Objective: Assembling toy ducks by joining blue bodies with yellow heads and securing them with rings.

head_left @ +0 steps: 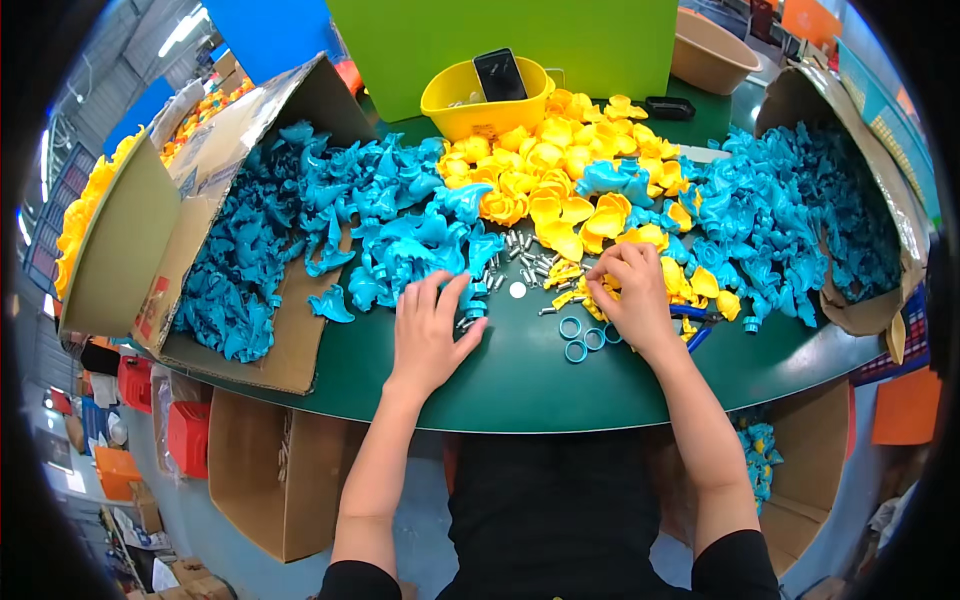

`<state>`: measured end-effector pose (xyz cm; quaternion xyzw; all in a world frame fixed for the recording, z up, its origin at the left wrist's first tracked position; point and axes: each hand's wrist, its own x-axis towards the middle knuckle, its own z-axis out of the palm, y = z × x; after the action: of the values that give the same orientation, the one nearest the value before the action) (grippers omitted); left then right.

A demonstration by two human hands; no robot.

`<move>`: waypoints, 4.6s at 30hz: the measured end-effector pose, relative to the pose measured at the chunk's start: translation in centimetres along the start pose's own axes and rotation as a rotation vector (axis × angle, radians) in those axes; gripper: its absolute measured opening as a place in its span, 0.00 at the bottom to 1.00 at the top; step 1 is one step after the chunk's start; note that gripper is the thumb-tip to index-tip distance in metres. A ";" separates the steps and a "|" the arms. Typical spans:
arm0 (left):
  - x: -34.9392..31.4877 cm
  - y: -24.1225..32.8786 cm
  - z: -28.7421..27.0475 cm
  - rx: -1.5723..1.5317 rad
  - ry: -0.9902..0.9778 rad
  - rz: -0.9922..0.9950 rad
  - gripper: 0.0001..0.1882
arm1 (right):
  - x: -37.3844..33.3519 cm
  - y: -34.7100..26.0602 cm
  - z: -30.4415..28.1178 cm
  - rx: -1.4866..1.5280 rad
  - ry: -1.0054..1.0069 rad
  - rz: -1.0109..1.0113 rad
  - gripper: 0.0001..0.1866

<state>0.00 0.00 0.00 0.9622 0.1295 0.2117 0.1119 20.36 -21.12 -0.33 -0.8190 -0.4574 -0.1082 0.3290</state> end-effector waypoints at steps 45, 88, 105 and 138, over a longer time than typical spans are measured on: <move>-7.8 9.7 0.4 -0.146 0.113 0.068 0.13 | -9.7 -6.1 -1.8 0.288 0.017 0.128 0.06; -7.8 8.4 -0.6 -0.200 -0.046 0.181 0.13 | -5.0 -6.8 -1.0 0.193 -0.279 -0.182 0.05; -9.1 7.8 0.7 -0.142 0.094 0.130 0.13 | -5.4 -8.0 -0.8 0.771 -0.566 0.506 0.05; -9.1 6.5 1.7 -0.277 0.094 0.192 0.13 | -6.1 -7.2 0.3 0.942 -0.511 0.510 0.06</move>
<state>-5.97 -9.14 -3.15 0.9345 0.0115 0.2822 0.2166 11.02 -22.45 -0.28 -0.6689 -0.3098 0.3897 0.5521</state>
